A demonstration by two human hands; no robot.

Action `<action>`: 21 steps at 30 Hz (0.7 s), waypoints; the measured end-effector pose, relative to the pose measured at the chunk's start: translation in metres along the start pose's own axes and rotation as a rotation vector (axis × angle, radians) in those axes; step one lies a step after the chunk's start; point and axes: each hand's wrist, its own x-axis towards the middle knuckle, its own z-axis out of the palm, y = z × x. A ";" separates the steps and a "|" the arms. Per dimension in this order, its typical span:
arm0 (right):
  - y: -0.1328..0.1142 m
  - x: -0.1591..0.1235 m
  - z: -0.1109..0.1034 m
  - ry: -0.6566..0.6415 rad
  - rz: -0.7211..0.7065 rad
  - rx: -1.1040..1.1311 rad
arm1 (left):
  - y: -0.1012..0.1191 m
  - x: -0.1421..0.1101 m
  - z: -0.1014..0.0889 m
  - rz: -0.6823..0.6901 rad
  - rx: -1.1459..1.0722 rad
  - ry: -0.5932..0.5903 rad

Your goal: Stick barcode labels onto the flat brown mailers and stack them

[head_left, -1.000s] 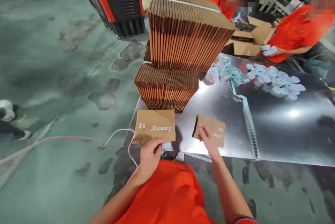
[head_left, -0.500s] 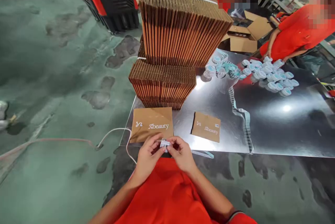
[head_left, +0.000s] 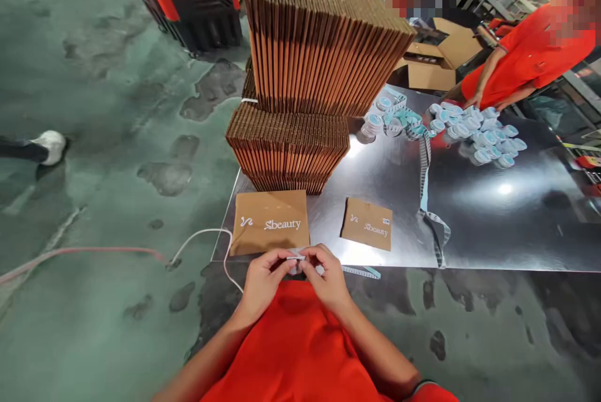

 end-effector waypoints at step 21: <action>0.081 0.119 0.007 0.205 0.223 -0.122 | -0.049 0.017 -0.023 -0.101 0.198 0.034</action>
